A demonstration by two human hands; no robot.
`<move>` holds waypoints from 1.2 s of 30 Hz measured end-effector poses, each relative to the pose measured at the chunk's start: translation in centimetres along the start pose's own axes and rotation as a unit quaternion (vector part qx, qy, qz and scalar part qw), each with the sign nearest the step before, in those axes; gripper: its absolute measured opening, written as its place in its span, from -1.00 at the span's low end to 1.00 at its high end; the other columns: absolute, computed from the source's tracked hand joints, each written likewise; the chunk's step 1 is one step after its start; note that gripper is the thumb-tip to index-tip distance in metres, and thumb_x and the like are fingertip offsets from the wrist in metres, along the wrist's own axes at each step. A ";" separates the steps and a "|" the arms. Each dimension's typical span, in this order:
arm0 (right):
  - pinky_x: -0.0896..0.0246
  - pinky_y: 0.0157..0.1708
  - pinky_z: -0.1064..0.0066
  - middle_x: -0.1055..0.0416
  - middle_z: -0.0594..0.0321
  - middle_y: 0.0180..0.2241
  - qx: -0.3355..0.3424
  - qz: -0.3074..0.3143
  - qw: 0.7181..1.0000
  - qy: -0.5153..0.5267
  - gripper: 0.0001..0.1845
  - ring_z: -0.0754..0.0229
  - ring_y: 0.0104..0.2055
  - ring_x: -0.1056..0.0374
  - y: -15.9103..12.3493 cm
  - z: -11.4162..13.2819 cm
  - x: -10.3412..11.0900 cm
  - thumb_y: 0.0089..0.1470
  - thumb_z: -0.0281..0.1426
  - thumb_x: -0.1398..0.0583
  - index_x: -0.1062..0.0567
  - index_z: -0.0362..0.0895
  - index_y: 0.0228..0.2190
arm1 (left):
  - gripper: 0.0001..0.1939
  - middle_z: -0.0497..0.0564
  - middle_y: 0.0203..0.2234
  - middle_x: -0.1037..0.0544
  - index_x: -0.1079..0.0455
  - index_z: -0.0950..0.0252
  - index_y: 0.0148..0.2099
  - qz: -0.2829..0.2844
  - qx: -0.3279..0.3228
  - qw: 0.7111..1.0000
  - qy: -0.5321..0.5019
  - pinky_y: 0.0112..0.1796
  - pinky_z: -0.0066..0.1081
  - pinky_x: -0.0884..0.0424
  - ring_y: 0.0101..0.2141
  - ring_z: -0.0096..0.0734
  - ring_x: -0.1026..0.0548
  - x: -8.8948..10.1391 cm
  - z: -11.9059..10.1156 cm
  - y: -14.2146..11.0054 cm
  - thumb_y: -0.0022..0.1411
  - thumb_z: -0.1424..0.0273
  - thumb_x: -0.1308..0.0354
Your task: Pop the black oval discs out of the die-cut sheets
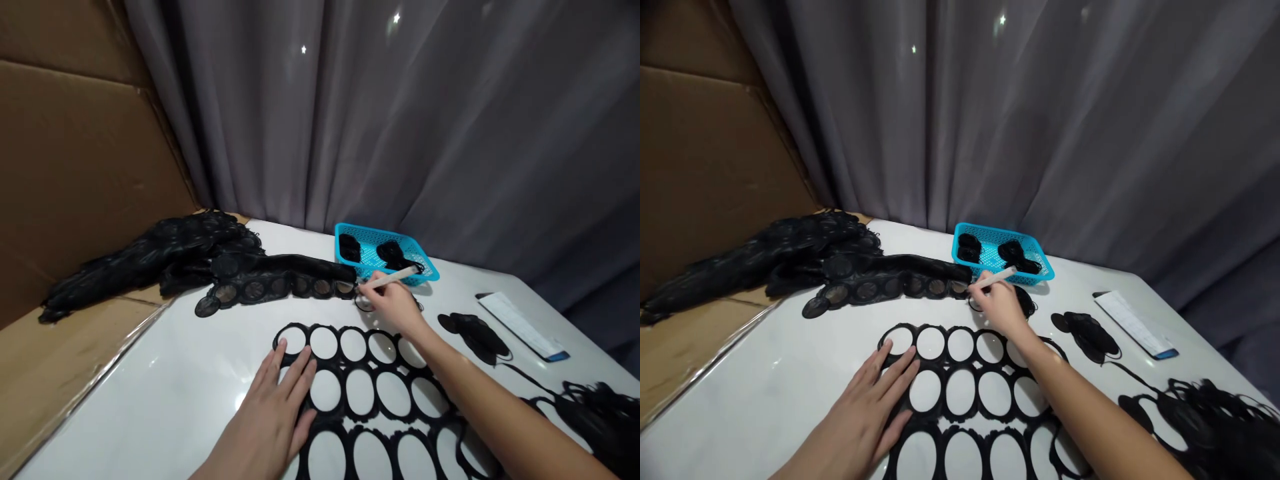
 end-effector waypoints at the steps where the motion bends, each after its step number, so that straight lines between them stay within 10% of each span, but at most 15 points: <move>1: -0.08 -0.50 0.39 -0.39 0.31 -0.54 -0.031 0.045 0.997 0.061 -0.72 0.22 -0.55 -0.24 -0.4 0.1 -1.7 0.09 -0.20 -0.20 -0.29 -0.06 -0.54 | -0.46 0.05 0.29 -0.33 -0.27 0.24 0.31 -0.005 -0.001 1.000 0.004 0.10 -0.03 -0.38 0.27 0.11 -0.26 0.3 0.1 -0.1 0.34 0.24 -0.13; 6: -0.22 -0.50 0.45 -0.52 0.25 -0.40 -0.127 0.193 0.919 0.319 -0.60 0.25 -0.48 -0.37 -3.8 3.1 -9.3 -0.02 -0.12 -0.33 -0.27 -0.07 -0.49 | -0.56 0.21 0.13 -0.50 -0.35 0.35 0.21 -0.040 0.021 0.999 0.016 0.10 -0.10 -0.40 0.10 -0.03 -0.49 1.4 1.1 -1.4 0.42 0.21 -0.04; 10: -0.26 -0.38 0.43 -0.53 0.24 -0.40 -0.121 0.283 0.895 0.321 -0.61 0.23 -0.39 -0.43 -6.0 4.9 -12.2 0.06 -0.09 -0.31 -0.29 -0.09 -0.44 | -0.56 0.19 0.16 -0.48 -0.31 0.35 0.24 -0.043 0.012 0.999 0.006 0.12 -0.18 -0.39 0.15 -0.09 -0.45 1.2 1.3 -2.6 0.45 0.21 -0.02; 17: -0.18 -0.22 0.39 -0.49 0.28 -0.27 0.024 0.296 0.943 0.148 -0.80 0.19 -0.22 -0.36 -7.0 6.2 -12.3 0.18 -0.37 -0.18 -0.31 -0.09 -0.48 | -0.55 0.15 0.19 -0.46 -0.30 0.34 0.27 -0.045 0.016 0.999 -0.007 0.14 -0.18 -0.36 0.18 -0.10 -0.41 1.1 1.3 -2.7 0.46 0.25 -0.01; 28: -0.16 -0.20 0.38 -0.41 0.29 -0.33 0.097 0.277 0.953 0.073 -0.76 0.19 -0.24 -0.33 -7.0 7.2 -12.3 0.19 -0.44 -0.17 -0.28 -0.09 -0.51 | -0.53 0.17 0.19 -0.45 -0.28 0.38 0.29 -0.043 0.016 0.999 -0.012 0.15 -0.18 -0.38 0.19 -0.10 -0.41 1.3 1.2 -2.7 0.45 0.26 -0.01; 36: -0.15 -0.23 0.30 -0.40 0.17 -0.30 0.302 0.231 0.923 -0.058 -0.84 0.09 -0.24 -0.25 -8.3 8.5 -12.2 0.21 -0.53 -0.08 -0.31 -0.07 -0.39 | -0.53 0.23 0.19 -0.44 -0.29 0.43 0.27 -0.050 0.017 0.999 -0.009 0.20 -0.20 -0.33 0.23 -0.10 -0.36 0.7 1.0 -2.9 0.43 0.29 -0.01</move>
Point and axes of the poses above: each hand's wrist, its own y-axis towards the middle knuckle, its own x-axis out of the back of the hand, z = x × y, the point moved 8 cm from there along y, towards the middle knuckle
